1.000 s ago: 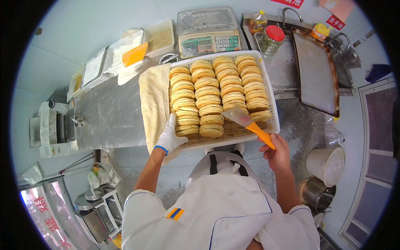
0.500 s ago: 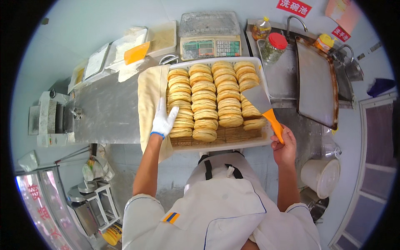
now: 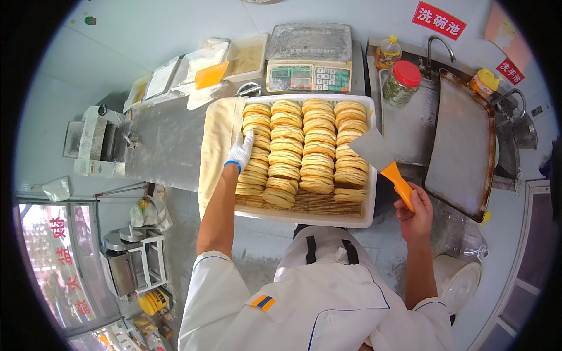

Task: The person transfers round baked pies from a metal baking tray to a white plastic bin using an orange spatula. They wear a white glove on the left hand and stack the pies in neat rows inside the bin.

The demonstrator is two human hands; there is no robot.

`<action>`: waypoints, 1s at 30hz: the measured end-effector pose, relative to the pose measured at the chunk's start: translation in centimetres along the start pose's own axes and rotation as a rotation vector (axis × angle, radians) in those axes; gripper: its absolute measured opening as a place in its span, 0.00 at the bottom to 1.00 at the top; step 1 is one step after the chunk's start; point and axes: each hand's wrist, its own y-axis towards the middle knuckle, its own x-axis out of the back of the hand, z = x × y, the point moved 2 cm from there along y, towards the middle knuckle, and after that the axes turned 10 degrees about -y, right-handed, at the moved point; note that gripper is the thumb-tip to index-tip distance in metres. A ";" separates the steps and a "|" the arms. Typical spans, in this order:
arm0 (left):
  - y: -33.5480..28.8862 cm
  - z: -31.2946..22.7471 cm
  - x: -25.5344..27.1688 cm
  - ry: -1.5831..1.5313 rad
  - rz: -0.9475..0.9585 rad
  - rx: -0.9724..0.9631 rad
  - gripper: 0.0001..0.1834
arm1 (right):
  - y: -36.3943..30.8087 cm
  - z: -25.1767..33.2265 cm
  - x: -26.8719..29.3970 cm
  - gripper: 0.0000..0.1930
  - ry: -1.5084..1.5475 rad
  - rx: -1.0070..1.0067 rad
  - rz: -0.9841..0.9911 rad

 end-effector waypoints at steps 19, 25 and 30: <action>10.8 -3.0 -2.0 0.201 -0.011 -0.214 0.45 | -3.9 -0.1 -3.9 0.17 0.038 0.072 -0.135; 6.7 -5.9 -0.4 0.208 -0.076 -0.267 0.47 | -3.6 0.0 -3.9 0.18 0.026 0.076 -0.100; -5.5 -9.5 -0.3 0.095 -0.038 -0.505 0.52 | -0.6 0.3 -3.0 0.17 0.057 0.035 -0.020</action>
